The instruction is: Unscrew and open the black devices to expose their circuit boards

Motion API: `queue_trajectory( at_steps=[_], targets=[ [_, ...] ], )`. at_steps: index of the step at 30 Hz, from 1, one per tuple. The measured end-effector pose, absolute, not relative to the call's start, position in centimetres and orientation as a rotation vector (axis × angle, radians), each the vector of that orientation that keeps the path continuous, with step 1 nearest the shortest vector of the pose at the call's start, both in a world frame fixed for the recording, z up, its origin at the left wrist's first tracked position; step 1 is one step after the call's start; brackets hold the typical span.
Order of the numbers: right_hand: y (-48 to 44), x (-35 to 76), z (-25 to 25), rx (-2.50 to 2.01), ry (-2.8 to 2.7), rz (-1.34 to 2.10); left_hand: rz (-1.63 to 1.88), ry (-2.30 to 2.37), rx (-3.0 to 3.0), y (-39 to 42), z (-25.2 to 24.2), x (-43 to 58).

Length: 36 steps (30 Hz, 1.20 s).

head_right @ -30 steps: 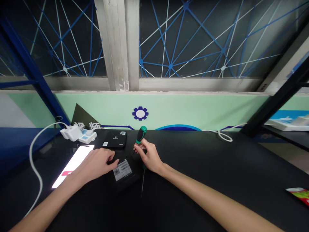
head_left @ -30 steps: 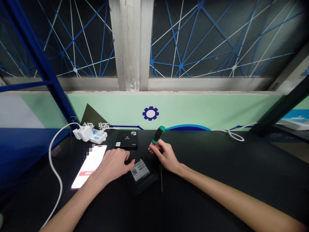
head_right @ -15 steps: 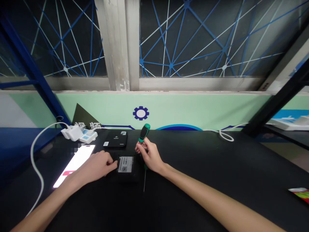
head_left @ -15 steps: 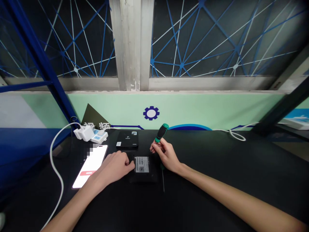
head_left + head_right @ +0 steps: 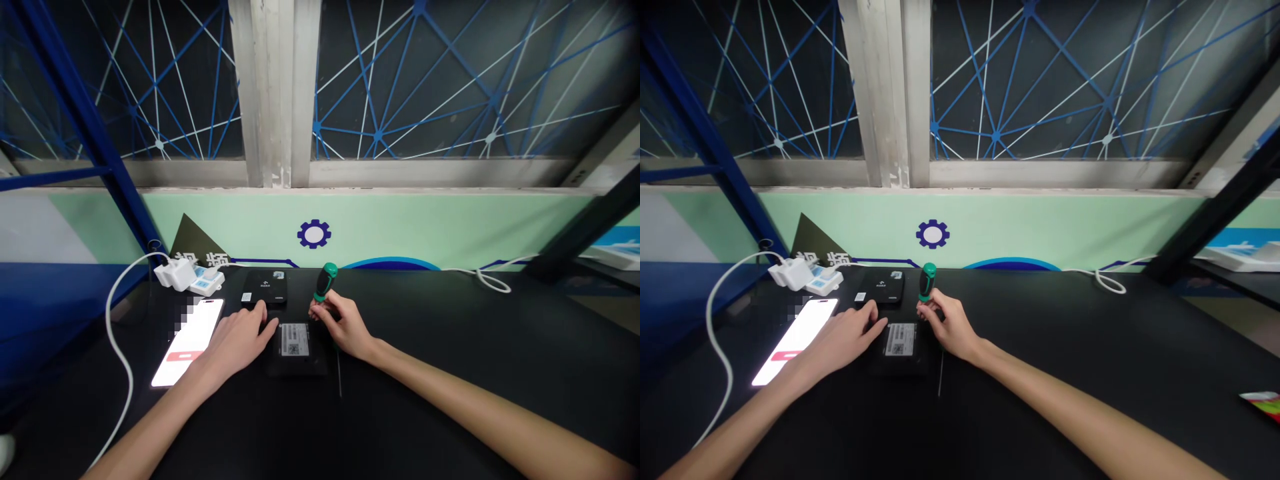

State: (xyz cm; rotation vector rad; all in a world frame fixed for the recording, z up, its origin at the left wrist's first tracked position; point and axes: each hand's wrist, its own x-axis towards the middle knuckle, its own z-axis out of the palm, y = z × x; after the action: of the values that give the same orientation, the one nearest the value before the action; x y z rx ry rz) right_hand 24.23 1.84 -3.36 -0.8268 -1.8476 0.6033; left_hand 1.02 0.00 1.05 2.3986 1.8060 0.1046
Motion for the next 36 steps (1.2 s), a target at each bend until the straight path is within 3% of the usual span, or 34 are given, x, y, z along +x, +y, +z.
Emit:
queue_trajectory(
  at_steps=[36],
  targets=[
    [2.12,23.86,-3.29,-0.877,-1.784,0.647,0.111,1.741,2.438,0.01,0.87,0.96]
  ],
)
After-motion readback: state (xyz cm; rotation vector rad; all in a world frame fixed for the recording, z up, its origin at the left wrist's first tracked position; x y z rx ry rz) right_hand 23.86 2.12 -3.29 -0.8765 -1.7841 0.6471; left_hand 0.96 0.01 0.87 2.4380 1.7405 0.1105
